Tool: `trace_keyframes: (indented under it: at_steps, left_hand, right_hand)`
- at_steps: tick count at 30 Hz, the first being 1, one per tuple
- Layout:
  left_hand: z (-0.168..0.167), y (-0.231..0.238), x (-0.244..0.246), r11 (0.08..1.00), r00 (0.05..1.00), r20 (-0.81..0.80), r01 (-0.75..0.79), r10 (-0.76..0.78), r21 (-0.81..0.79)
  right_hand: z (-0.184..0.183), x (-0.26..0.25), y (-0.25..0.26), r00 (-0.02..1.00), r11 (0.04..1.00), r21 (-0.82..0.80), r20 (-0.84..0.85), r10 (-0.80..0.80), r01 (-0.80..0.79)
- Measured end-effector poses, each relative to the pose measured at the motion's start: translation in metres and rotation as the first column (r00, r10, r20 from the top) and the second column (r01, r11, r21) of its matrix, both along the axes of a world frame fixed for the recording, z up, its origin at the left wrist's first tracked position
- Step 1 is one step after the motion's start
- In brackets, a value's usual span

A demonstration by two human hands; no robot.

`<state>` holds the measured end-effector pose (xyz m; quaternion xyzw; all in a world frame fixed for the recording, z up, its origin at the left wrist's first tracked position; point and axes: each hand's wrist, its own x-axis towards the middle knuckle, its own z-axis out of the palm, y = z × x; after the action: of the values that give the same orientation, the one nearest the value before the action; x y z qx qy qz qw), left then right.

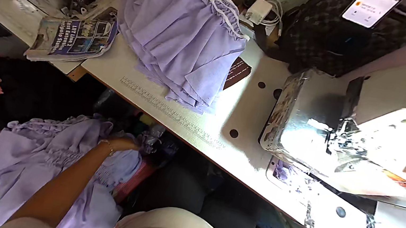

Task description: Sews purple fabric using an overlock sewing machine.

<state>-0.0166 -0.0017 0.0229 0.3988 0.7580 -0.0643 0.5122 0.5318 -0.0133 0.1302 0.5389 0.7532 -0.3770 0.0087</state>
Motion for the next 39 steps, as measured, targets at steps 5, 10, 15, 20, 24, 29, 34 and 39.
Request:
trace_keyframes:
  at_steps: [5, 10, 15, 20, 24, 29, 34, 39]
  left_hand:
    - [0.136, -0.008, 0.084, 0.967, 0.832, 0.554, -0.126, -0.018, 0.221]
    - [0.238, -0.002, 0.133, 0.585, 0.708, 0.529, -0.201, -0.468, 0.786]
    - [0.304, 0.04, 0.119, 0.297, 0.826, 0.365, -0.253, -0.429, 0.921]
    - [0.335, 0.115, 0.146, -0.101, 0.924, 0.128, -0.175, -0.36, 0.979]
    - [0.31, 0.183, 0.175, -0.061, 0.955, -0.119, 0.107, -0.271, 0.992]
    - [0.239, 0.177, 0.253, -0.054, 0.84, -0.5, 0.501, -0.211, 0.864]
    - [0.163, 0.138, 0.316, -0.176, 0.836, -0.506, 0.477, -0.214, 0.861]
    - [0.166, 0.145, 0.313, -0.073, 0.807, -0.577, 0.572, -0.126, 0.817]
  right_hand:
    - [0.001, -0.113, 0.031, 0.773, 0.968, 0.222, -0.59, 0.232, -0.121]
    - [0.048, -0.205, 0.05, 0.401, 0.9, 0.334, -0.811, 0.426, -0.28]
    - [0.078, -0.188, 0.076, 0.575, 0.803, 0.587, -0.622, 0.532, -0.107]
    - [0.13, -0.141, 0.075, 0.815, 0.617, 0.765, -0.471, 0.338, 0.186]
    - [0.125, -0.105, 0.085, 0.768, 0.6, 0.653, -0.633, 0.097, 0.462]
    - [0.052, -0.079, 0.134, 0.592, 0.572, 0.302, -0.683, -0.428, 0.762]
    - [0.049, -0.076, 0.134, 0.4, 0.58, 0.087, -0.806, -0.436, 0.81]
    - [0.051, -0.073, 0.138, 0.374, 0.575, 0.102, -0.847, -0.377, 0.812]
